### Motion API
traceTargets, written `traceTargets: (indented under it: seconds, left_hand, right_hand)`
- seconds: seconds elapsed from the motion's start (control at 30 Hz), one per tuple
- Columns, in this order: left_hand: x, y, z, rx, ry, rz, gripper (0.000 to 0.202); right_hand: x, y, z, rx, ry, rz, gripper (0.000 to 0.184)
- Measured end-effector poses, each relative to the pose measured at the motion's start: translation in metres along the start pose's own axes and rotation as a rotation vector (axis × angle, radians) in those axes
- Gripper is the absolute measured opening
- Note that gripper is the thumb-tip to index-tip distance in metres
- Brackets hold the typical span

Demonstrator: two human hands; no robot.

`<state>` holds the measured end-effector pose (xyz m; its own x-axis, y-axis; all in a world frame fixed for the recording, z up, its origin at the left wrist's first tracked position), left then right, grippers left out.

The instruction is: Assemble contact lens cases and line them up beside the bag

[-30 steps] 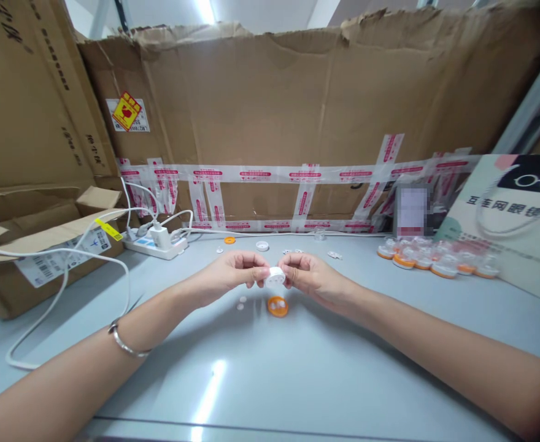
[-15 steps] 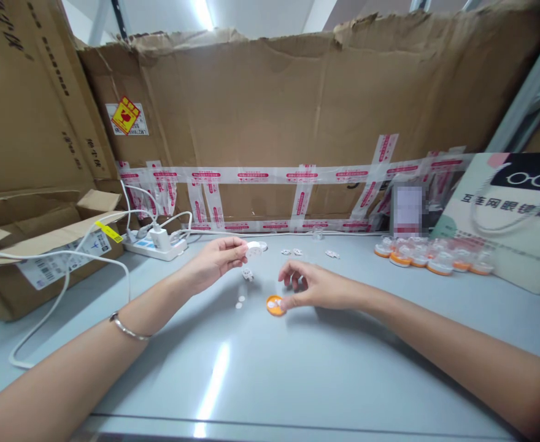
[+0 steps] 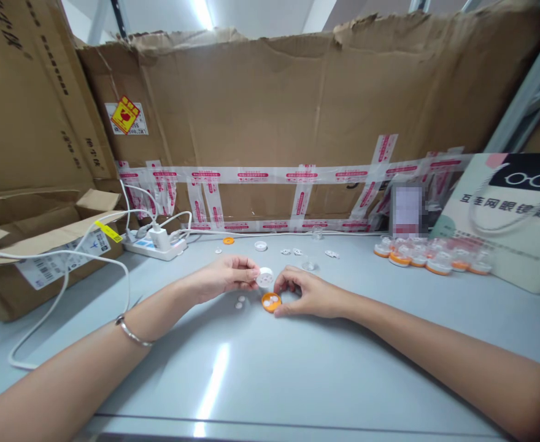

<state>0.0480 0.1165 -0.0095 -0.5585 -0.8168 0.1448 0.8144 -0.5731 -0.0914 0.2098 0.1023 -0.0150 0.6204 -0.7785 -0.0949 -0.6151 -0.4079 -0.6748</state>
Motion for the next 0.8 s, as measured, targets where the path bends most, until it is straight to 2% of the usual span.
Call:
traceTargets:
  seconds: [0.2, 0.47, 0.53, 0.67, 0.73, 0.8]
  left_hand:
    - [0.001, 0.003, 0.001, -0.155, 0.033, -0.003, 0.026]
    - [0.0, 0.013, 0.0, -0.343, 0.076, -0.057, 0.03]
    - [0.002, 0.017, 0.004, -0.478, 0.141, -0.058, 0.024]
    - [0.012, 0.029, 0.019, -0.888, 0.42, -0.004, 0.007]
    - [0.017, 0.034, 0.023, -1.029, 0.514, -0.005, 0.007]
    - [0.019, 0.037, 0.023, -1.104, 0.549, -0.03, 0.013]
  right_hand:
    - [0.0, 0.002, -0.003, -0.011, -0.04, 0.045, 0.035]
    - [-0.002, 0.005, 0.0, -0.029, -0.014, 0.132, 0.03]
    - [-0.002, 0.005, 0.0, -0.025, -0.004, 0.135, 0.03]
    - [-0.003, 0.007, -0.001, -0.042, 0.007, 0.131, 0.029]
    - [-0.003, 0.008, -0.001, -0.061, 0.011, 0.134, 0.029]
    - [-0.003, 0.008, 0.0, -0.079, 0.016, 0.134, 0.03]
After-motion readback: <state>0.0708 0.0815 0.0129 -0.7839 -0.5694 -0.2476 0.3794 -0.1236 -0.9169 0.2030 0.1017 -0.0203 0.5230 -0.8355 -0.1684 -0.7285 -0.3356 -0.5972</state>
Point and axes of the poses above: each hand's wrist, its own x-axis away from the middle knuckle, its own y-axis out of the palm, z = x × y, the point moved 5 cm from there along -x, towards the middle knuckle, and after that the axes turned 6 degrees about -x, right-handed, at the moved point
